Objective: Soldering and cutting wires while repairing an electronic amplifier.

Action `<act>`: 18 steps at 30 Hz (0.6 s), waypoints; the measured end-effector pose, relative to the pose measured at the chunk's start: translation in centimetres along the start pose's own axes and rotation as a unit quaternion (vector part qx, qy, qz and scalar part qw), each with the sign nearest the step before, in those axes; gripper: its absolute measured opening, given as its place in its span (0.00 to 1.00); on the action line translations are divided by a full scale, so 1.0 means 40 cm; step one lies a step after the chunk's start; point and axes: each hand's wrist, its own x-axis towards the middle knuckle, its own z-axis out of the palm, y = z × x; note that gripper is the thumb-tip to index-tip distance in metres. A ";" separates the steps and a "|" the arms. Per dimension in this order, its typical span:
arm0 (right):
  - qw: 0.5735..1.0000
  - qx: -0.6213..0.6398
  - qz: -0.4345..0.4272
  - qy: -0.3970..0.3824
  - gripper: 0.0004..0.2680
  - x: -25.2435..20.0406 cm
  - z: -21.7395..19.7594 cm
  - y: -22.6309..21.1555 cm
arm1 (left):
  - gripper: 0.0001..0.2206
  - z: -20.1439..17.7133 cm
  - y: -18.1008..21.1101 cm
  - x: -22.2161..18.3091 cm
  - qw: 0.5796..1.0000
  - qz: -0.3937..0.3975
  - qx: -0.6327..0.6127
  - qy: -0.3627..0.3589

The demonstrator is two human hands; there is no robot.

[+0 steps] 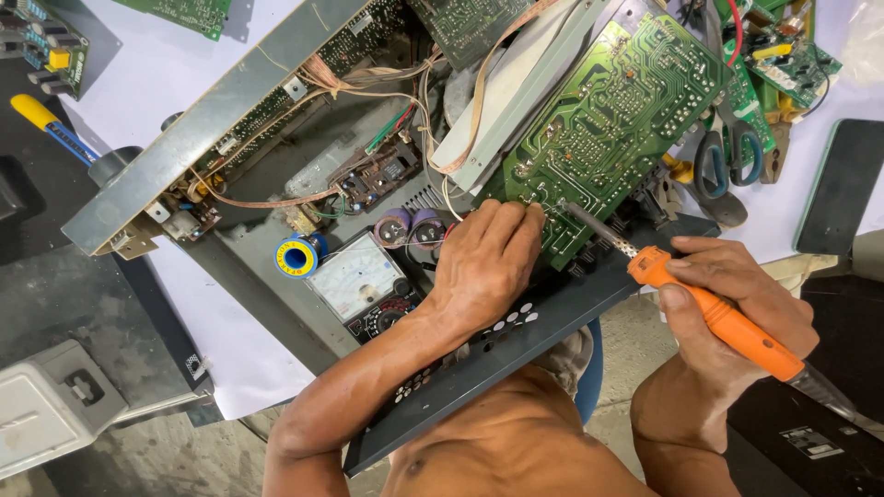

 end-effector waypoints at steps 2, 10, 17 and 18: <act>1.000 -0.001 -0.001 0.001 0.09 -0.001 0.001 -0.001 | 0.04 -0.002 0.000 0.001 1.000 0.001 0.001 -0.002; 1.000 -0.003 -0.001 -0.002 0.09 0.000 0.004 -0.007 | 0.05 -0.002 0.001 0.001 1.000 0.003 0.009 -0.001; 1.000 0.011 0.002 0.008 0.09 0.002 0.003 -0.002 | 0.02 0.000 -0.001 -0.004 1.000 -0.002 -0.003 -0.009; 1.000 0.011 -0.002 0.006 0.09 0.005 0.002 -0.001 | 0.02 0.001 -0.001 -0.004 1.000 -0.004 -0.007 -0.010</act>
